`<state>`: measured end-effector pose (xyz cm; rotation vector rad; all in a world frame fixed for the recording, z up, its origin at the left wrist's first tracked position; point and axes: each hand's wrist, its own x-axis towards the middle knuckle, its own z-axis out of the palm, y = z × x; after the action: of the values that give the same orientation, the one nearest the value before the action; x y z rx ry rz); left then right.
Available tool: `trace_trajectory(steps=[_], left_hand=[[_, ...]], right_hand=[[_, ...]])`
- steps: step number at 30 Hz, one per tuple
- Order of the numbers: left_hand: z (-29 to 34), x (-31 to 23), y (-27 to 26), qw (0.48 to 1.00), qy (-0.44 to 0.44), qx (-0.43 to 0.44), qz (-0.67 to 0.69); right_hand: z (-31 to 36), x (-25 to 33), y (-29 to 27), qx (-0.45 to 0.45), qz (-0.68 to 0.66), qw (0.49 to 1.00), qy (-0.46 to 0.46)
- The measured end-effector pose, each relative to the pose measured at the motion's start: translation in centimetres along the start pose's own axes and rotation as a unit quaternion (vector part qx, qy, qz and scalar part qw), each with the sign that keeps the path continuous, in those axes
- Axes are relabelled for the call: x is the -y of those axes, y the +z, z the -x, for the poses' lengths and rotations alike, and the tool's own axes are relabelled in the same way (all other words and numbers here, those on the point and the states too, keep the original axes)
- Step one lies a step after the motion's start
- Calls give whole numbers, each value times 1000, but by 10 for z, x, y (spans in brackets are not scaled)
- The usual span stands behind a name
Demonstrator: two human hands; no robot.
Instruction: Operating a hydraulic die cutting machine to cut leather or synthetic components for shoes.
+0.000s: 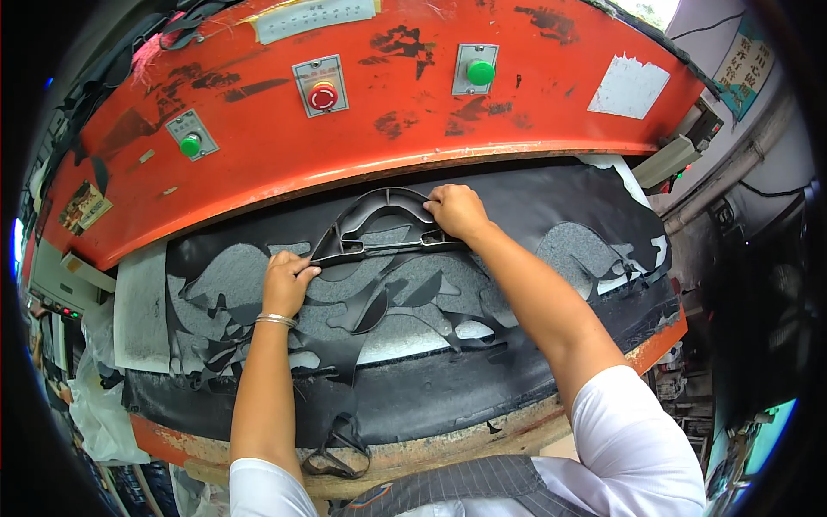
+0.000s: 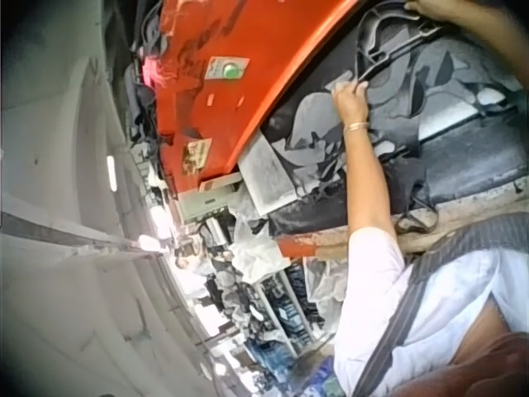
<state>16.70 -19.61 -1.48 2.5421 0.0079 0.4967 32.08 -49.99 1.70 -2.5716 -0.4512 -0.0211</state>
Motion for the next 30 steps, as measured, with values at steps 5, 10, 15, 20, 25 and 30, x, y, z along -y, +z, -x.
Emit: trace_trajectory(steps=[5,10,15,20,25,30], left_hand=[[4,0,-8,999,7,-41,-10],[-1,-10,-8,999,4,-43,-2],[-2,-16,-14,998,-21,-54,-5],[-5,-20,-13,998,-23,-65,-10],[-1,-15,-13,999,1,-48,-12],[4,-13,-8,998,25,-65,7]], right_hand=[[34,-23,-22,84,-191,977,-44],[66,-47,-2,-15,-22,989,-144],[60,-40,0,-47,-63,982,-172],[59,-38,-4,-70,-34,981,-176],[64,-38,-4,-68,-22,983,-171],[70,-38,-4,-52,-20,986,-156]])
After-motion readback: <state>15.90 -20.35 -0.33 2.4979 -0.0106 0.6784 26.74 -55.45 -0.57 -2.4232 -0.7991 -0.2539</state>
